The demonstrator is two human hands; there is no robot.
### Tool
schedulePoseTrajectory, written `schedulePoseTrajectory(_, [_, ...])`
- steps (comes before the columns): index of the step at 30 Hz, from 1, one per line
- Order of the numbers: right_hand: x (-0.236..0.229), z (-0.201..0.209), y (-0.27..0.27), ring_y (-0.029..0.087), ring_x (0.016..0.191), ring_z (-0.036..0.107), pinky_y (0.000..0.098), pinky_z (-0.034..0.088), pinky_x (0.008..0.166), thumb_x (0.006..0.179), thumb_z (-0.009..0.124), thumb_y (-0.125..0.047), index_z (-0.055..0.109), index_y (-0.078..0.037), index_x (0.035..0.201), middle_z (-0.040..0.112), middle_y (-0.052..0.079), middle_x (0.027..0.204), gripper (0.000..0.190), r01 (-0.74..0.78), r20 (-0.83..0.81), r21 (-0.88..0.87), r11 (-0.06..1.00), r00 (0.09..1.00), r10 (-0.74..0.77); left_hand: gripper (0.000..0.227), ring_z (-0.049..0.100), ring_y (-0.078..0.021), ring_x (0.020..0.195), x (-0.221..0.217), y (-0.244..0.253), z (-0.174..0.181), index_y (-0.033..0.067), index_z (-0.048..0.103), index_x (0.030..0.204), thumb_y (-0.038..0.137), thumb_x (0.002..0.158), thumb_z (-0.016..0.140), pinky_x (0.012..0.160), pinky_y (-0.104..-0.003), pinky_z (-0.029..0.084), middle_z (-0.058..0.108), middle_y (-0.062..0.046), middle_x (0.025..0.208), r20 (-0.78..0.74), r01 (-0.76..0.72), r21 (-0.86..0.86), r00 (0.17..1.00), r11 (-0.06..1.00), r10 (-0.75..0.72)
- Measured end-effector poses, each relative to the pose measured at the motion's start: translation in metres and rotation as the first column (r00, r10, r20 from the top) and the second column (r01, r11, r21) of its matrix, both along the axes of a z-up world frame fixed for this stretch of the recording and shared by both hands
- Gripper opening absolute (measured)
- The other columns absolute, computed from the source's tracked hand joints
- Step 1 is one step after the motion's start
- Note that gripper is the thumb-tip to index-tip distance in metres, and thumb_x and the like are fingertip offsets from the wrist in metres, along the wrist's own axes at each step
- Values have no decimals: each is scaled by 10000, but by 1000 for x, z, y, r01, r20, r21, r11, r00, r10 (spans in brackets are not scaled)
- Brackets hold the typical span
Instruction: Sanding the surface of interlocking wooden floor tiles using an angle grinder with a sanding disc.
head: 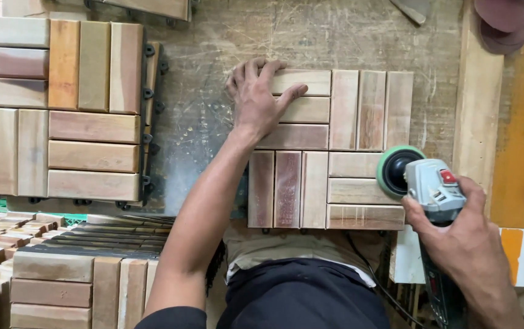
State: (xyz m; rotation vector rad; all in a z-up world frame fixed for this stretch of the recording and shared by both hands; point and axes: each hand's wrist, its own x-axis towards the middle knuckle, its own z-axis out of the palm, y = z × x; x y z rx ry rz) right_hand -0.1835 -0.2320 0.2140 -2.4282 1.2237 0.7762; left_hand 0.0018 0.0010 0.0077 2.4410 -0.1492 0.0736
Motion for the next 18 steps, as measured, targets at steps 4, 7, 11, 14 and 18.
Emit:
schedulePoseTrajectory(4, [9,-2,4,517,1202,574,629,458,970,847,632,-584,326,-205,1590,600,303,1321,888,25,10,-15,1000,1000,-25,603,402,-340,1293,2,-2,1,294,701,1202,756,819,639,1097,-580,230,552,-87,1282,-8,-5,-2,1000,1000,5])
schedulePoseTrajectory(7, [11,-8,11,518,1221,576,584,439,1006,823,649,-570,343,-204,1563,620,294,1313,880,-46,57,23,999,997,45,631,413,-348,1278,5,-4,3,287,694,1224,768,820,630,1088,-580,242,557,-102,1289,-35,-4,24,999,1000,4])
schedulePoseTrajectory(11, [12,-17,31,467,1044,713,597,626,862,854,607,-601,251,-265,1563,657,248,1244,862,-277,-27,71,958,960,279,630,423,-351,1275,6,-3,-1,290,703,1202,772,805,626,1069,-593,259,581,-85,1266,14,-22,12,1000,1000,22])
schedulePoseTrajectory(14, [-8,-44,37,510,983,719,626,614,780,788,666,-625,281,-262,1522,685,198,1230,905,-467,73,42,884,883,463,640,443,-328,1252,4,-6,-7,280,712,1182,780,792,625,1065,-581,272,592,-68,1225,59,-38,-2,998,999,38])
schedulePoseTrajectory(18, [-32,-76,47,532,825,719,683,557,637,694,766,-661,362,-203,1527,728,140,1214,1033,-696,279,-199,690,635,721,646,473,-305,1224,5,-6,-11,277,718,1149,785,756,650,1085,-550,275,612,-33,1178,103,-53,-42,993,998,57])
